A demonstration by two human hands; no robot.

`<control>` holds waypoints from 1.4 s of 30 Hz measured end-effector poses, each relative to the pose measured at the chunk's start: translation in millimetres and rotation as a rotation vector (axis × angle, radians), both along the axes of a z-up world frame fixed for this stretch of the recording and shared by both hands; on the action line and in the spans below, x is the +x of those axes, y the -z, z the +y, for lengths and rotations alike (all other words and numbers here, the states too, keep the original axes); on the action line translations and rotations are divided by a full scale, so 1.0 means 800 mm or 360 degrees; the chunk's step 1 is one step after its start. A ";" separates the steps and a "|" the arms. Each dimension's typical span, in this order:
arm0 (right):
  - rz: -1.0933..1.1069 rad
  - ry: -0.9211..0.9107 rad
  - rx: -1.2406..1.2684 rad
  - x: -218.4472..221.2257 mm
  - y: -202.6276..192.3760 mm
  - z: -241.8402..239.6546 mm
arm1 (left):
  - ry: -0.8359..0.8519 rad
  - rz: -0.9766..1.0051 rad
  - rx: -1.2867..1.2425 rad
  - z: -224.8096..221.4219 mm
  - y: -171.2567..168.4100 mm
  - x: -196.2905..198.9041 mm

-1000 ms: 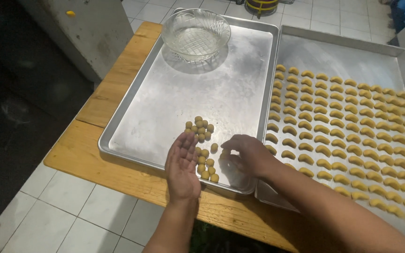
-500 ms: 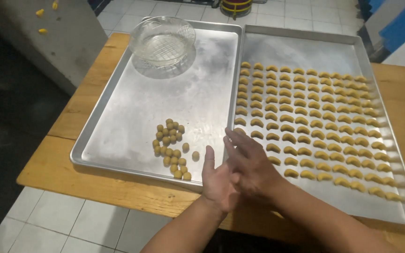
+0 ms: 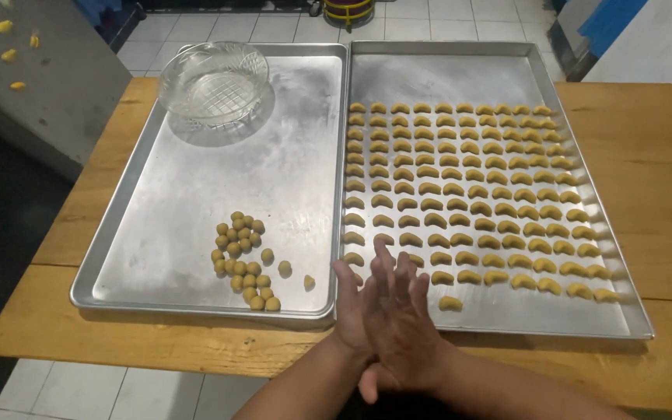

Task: Shaping small dough balls into crescent-shaped cookies and arranging them in rows on a baking tray.

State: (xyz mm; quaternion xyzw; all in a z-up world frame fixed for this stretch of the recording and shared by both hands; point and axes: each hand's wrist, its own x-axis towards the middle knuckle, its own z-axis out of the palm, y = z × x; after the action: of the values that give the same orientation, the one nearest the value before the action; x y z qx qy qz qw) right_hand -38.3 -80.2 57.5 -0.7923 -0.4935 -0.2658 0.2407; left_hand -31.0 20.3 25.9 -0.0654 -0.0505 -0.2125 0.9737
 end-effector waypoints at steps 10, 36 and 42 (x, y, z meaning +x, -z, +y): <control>0.0139 0.0003 0.0107 0.006 0.006 -0.002 | -0.0207 -0.0097 0.0538 -0.010 -0.006 0.002; 0.0442 0.0922 -0.0138 0.075 0.020 -0.013 | -0.0294 -0.0421 0.1045 -0.008 -0.034 -0.013; 0.0175 -0.0003 0.0037 -0.008 0.019 -0.011 | -0.0171 -0.0138 0.0487 -0.006 0.016 -0.006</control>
State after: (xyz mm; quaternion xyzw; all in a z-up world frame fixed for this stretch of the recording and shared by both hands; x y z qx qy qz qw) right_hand -44.9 -89.0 42.2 -0.8025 -0.4771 -0.2274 0.2768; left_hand -35.4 15.7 13.2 0.0956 -0.0631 -0.1680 0.9791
